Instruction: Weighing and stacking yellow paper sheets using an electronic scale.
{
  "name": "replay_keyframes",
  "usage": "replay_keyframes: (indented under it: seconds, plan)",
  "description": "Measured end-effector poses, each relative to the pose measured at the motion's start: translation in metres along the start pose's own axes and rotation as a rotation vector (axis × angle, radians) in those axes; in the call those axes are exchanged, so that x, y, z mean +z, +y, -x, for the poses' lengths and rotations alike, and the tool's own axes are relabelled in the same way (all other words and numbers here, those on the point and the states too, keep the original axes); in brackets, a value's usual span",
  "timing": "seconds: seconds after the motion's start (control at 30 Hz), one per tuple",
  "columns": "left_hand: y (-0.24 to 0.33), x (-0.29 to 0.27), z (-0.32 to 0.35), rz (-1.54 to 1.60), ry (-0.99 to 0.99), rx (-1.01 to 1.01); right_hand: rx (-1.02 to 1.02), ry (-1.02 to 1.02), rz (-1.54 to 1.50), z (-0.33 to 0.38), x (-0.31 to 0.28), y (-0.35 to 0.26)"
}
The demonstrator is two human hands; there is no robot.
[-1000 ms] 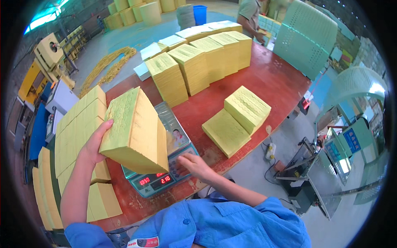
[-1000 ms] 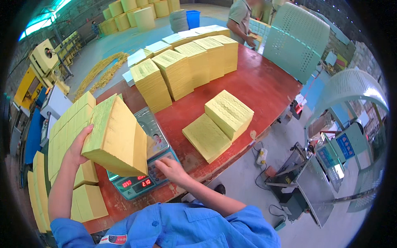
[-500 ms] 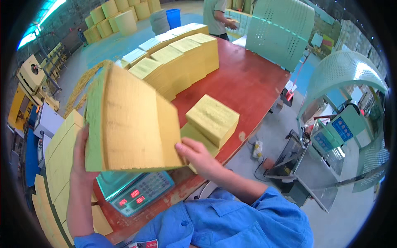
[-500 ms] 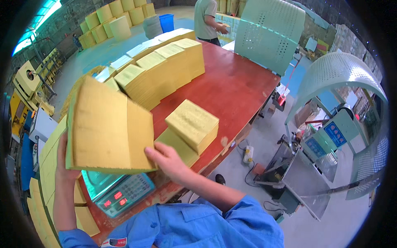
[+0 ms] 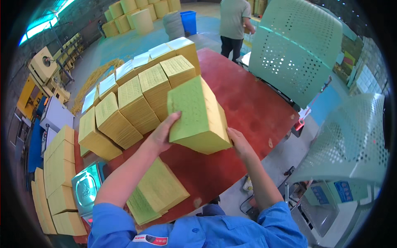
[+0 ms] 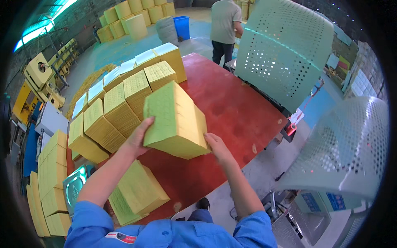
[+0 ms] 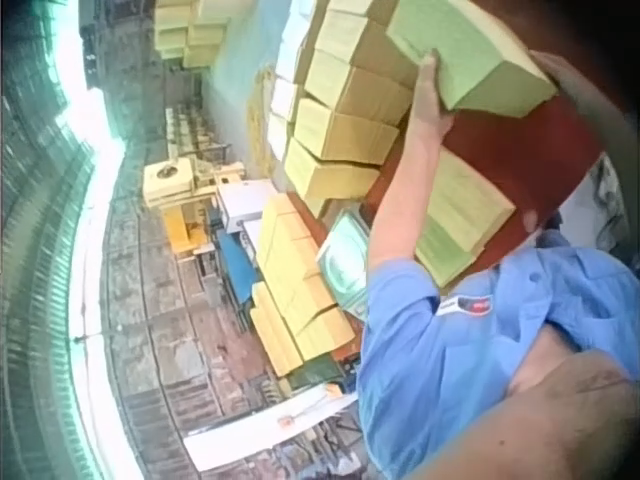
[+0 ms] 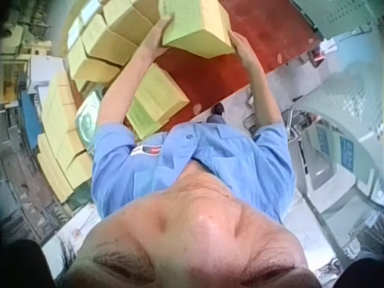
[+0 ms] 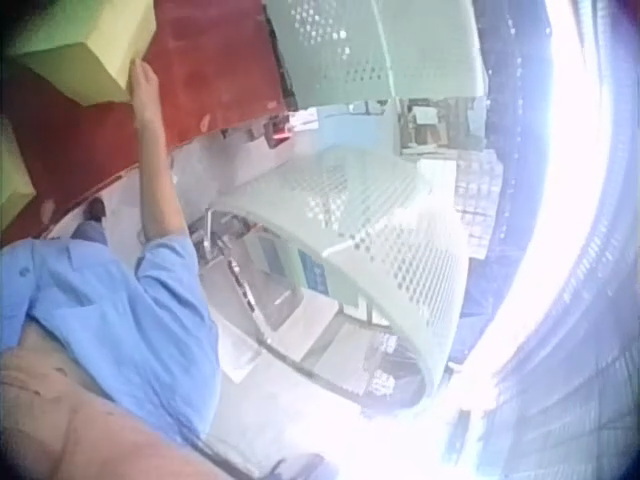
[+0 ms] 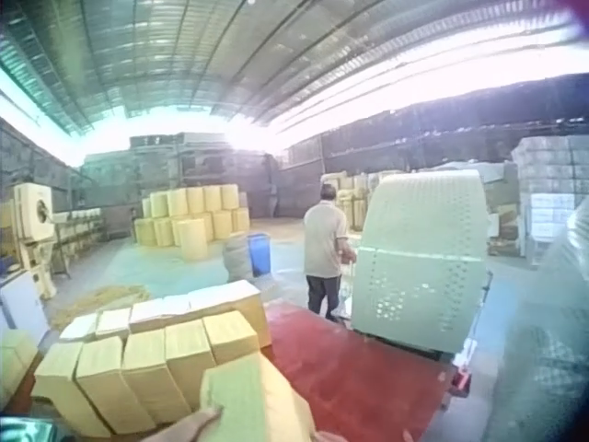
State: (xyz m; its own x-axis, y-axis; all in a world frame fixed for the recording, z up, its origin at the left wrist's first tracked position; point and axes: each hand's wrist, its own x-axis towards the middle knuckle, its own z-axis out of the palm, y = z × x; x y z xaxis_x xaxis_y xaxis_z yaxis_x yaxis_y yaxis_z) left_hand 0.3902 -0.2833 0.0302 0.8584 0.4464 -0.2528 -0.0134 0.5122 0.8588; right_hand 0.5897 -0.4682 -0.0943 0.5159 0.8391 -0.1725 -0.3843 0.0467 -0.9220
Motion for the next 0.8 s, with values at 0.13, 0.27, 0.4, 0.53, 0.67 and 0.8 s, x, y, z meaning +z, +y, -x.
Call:
replay_keyframes:
  seconds: [0.13,0.27,0.4,0.53,0.67,0.8]
  plan:
    - [-0.023,0.026,-0.065,-0.032,0.04,-0.111,0.149,0.021,0.207,-0.039,-0.056,-0.015]
    - [-0.03,0.069,-0.112,-0.133,0.088,-0.191,-0.142,0.135,0.253,-0.037,-0.086,-0.019]
    - [-0.034,0.086,-0.123,-0.295,0.139,-0.152,-0.301,0.066,0.256,-0.004,-0.063,-0.016]
    - [-0.015,0.088,-0.141,-0.276,-0.018,-0.18,-0.323,0.163,0.55,-0.023,-0.053,-0.013]
    - [-0.002,0.087,-0.14,-0.243,0.117,-0.059,-0.38,0.253,0.657,-0.07,-0.054,-0.017]
    - [0.006,0.033,-0.083,-0.348,0.104,0.106,-0.434,0.168,0.678,-0.123,-0.056,-0.03]
